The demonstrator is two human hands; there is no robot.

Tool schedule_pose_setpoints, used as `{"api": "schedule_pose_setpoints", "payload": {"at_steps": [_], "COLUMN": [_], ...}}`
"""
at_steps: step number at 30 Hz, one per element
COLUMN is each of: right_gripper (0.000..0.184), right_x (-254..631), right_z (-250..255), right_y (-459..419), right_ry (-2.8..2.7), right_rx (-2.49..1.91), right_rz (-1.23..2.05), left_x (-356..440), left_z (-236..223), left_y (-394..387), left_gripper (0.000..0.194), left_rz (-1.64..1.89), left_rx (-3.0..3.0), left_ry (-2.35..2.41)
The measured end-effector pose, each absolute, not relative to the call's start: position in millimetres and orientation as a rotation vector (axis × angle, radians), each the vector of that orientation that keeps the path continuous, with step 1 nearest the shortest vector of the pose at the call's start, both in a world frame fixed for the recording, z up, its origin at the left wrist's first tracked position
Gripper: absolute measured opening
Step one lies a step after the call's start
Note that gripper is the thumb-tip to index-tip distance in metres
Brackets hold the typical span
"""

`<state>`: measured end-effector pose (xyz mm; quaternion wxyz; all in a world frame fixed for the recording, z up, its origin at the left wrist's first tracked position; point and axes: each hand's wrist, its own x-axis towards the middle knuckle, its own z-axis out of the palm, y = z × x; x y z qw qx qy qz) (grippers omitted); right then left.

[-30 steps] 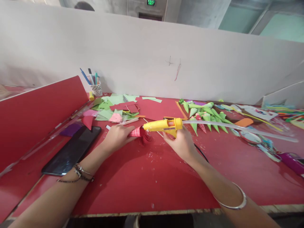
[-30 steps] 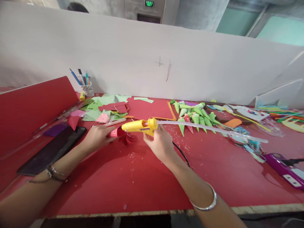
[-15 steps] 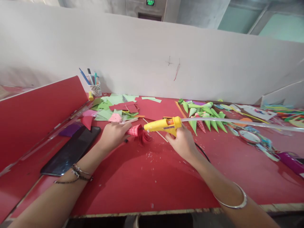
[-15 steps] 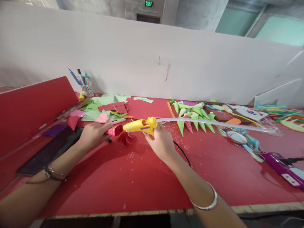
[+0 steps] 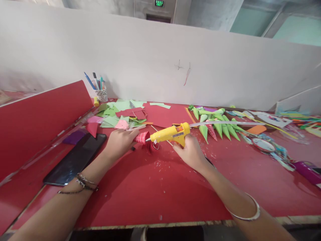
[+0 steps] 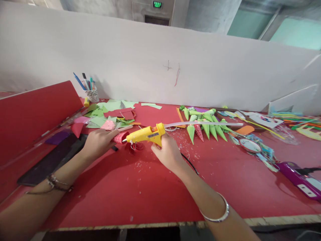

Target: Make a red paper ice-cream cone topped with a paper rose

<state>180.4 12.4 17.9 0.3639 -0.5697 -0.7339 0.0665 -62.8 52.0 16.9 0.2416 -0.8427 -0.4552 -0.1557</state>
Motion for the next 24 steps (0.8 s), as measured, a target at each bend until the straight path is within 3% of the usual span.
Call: {"api": "schedule_pose_setpoints", "payload": {"at_steps": [7,13,24], "right_gripper": [0.014,0.004,0.007], "right_x": [178.6,182.1,184.0], "right_z": [23.8,22.0,21.7], "right_y": [11.0,14.6,15.3], "right_ry": [-1.802,-1.765,-1.793], "right_rx": [-1.451,-1.477,-1.467], "right_rz": [0.283,0.131,0.077], "left_x": [-56.4,-56.7,-61.4], "left_z": [21.1,19.7,17.8], "left_y": [47.9,48.0,51.2], "left_gripper": [0.025,0.025,0.028], "left_rz": [-0.343,-0.339,-0.427], "left_rx": [-2.351,-2.341,-2.291], "left_ry": [-1.325,-1.249,-1.401]}}
